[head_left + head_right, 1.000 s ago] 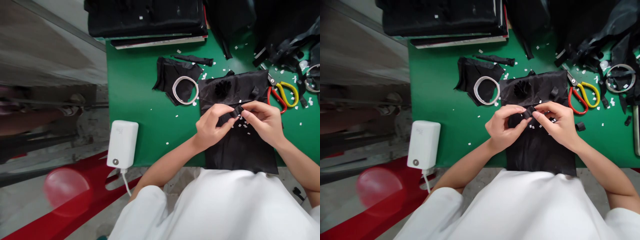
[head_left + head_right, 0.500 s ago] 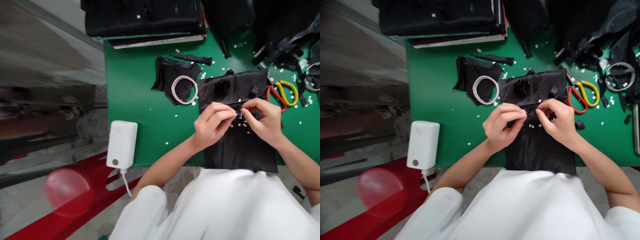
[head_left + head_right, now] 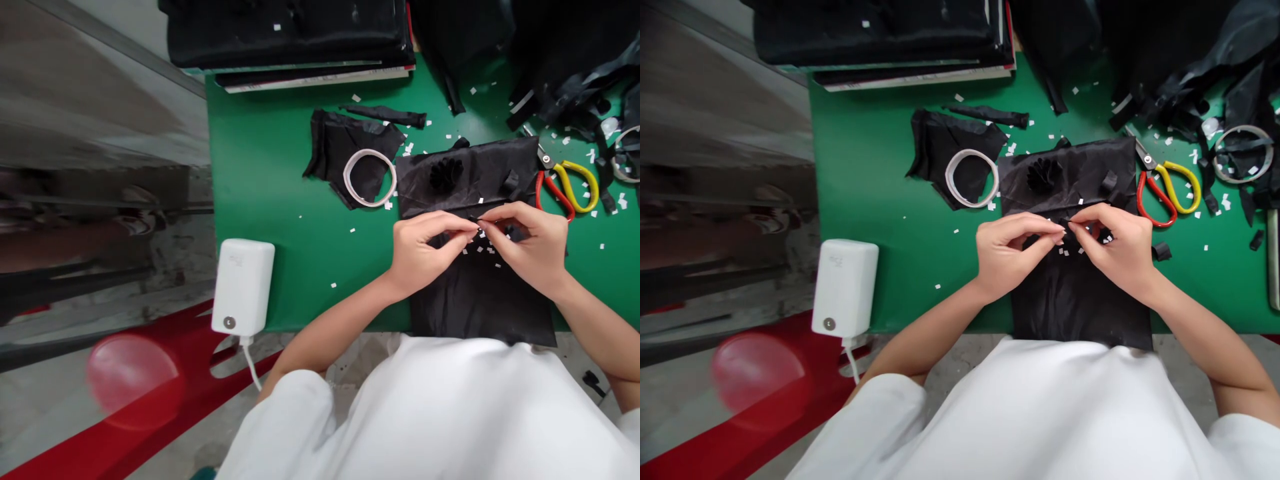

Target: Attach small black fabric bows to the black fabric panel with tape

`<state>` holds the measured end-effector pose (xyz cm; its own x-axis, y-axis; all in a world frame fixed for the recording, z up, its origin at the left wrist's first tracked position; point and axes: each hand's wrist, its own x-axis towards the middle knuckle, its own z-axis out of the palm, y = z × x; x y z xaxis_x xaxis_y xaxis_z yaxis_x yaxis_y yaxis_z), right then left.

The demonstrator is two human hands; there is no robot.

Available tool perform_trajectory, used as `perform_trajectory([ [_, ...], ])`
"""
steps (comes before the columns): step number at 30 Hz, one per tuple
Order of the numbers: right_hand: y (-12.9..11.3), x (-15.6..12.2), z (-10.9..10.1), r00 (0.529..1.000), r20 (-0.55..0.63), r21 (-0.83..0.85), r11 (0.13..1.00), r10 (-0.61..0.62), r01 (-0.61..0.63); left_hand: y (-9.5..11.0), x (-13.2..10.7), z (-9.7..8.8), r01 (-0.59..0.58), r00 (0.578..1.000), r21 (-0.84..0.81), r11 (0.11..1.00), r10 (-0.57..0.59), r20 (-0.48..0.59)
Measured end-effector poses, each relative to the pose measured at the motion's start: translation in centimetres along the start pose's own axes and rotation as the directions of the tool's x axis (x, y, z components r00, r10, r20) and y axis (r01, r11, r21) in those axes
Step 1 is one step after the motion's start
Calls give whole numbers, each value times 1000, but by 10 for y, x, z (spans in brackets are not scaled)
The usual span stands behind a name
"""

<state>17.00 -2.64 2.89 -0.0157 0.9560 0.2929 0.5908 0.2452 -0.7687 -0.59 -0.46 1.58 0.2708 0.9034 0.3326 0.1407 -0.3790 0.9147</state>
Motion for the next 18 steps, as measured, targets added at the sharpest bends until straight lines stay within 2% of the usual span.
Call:
perform_trajectory([
  [3, -2, -1, 1, 1000, -15, 0, 1000, -20, 20, -2, 0, 1, 206, 978, -109, 972, -202, 52],
  [6, -2, -1, 2, 998, -26, -20, 999, -50, 49, -3, 0, 1, 303, 952, -187, 934, -292, 88],
  [12, 0, -4, 5, 993, -50, -28, 994, -103, 102, -1, 1, 2, 379, 925, -246, 892, -364, 106],
  [18, 2, -8, 8, 997, -41, 22, 998, -63, 64, -2, 2, 1, 351, 936, -201, 915, -338, 98],
])
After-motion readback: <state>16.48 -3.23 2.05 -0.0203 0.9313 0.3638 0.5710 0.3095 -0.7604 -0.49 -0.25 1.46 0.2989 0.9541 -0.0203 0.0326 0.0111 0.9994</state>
